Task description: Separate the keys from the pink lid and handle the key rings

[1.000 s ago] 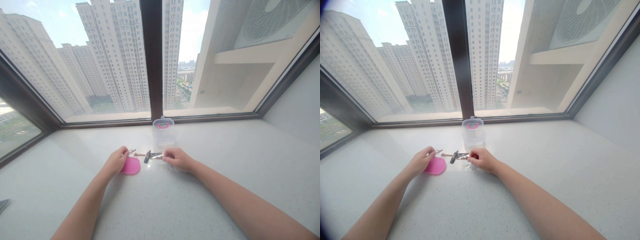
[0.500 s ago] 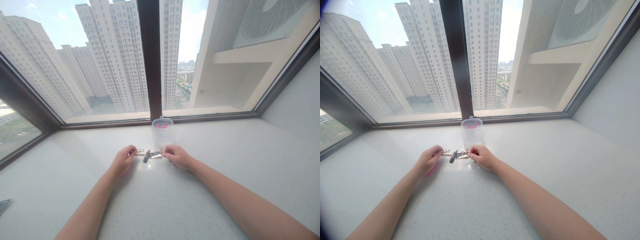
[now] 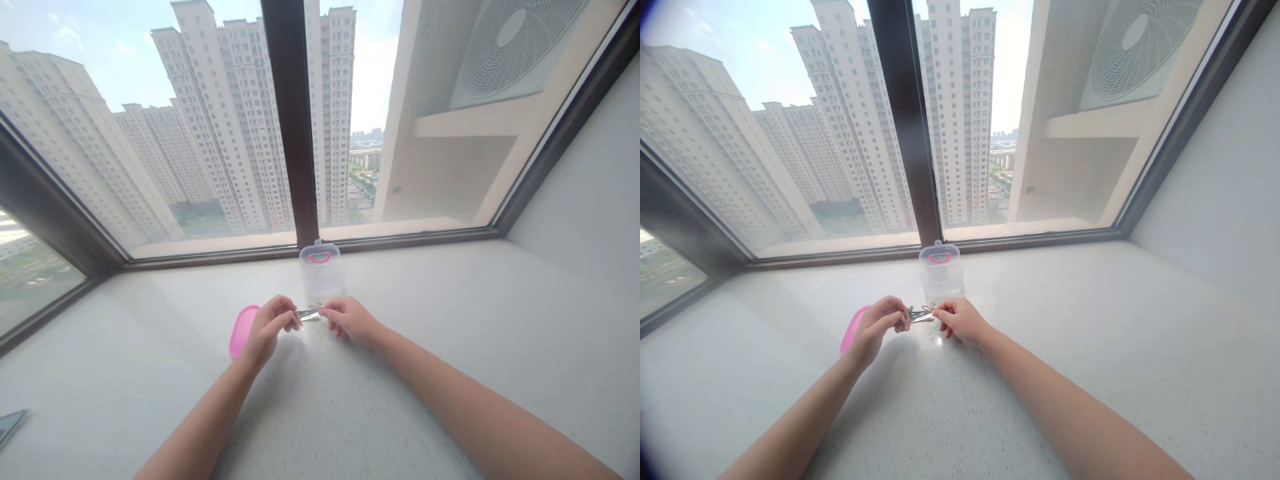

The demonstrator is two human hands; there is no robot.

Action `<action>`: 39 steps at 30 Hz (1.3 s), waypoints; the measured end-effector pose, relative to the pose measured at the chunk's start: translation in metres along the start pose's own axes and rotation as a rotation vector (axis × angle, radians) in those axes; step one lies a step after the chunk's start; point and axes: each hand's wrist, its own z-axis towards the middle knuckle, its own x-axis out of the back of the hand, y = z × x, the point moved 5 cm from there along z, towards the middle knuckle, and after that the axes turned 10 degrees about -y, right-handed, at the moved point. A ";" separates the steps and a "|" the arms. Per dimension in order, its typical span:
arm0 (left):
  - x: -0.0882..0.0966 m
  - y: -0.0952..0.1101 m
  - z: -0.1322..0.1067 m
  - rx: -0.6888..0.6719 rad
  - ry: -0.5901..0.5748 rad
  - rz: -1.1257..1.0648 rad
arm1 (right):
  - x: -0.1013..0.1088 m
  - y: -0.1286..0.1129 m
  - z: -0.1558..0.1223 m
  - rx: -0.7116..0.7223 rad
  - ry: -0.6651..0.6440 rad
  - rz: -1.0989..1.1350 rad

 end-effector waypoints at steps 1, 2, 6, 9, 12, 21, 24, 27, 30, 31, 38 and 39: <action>-0.003 -0.001 0.002 0.004 -0.001 -0.009 | -0.001 0.001 0.001 0.011 0.016 0.012; -0.006 -0.003 0.003 0.018 0.007 -0.006 | -0.001 0.001 0.002 0.027 0.031 0.024; -0.019 -0.012 0.010 0.093 0.035 0.066 | -0.002 0.005 0.003 0.047 0.094 0.049; -0.027 -0.015 0.012 0.117 0.049 0.038 | -0.001 0.010 -0.002 -0.046 0.173 0.095; -0.029 -0.020 0.011 0.137 0.041 -0.020 | 0.001 0.011 -0.009 -0.055 0.221 0.175; -0.028 -0.033 0.008 0.103 -0.052 -0.063 | -0.005 0.005 -0.016 0.165 0.156 0.289; -0.032 -0.033 0.010 0.121 -0.024 -0.098 | -0.008 0.002 -0.013 0.229 0.131 0.277; -0.036 -0.036 0.011 0.166 -0.022 -0.102 | -0.008 0.004 -0.010 0.202 0.126 0.317; -0.036 -0.040 0.011 0.182 -0.028 -0.179 | -0.006 0.007 -0.009 0.152 0.113 0.338; -0.036 -0.042 0.011 0.184 -0.031 -0.222 | -0.006 0.008 -0.008 0.142 0.102 0.339; -0.036 -0.045 0.010 0.241 -0.024 -0.371 | -0.006 0.008 -0.008 0.115 0.043 0.317; -0.036 -0.044 0.009 0.252 -0.018 -0.367 | -0.006 0.007 -0.008 0.115 0.036 0.315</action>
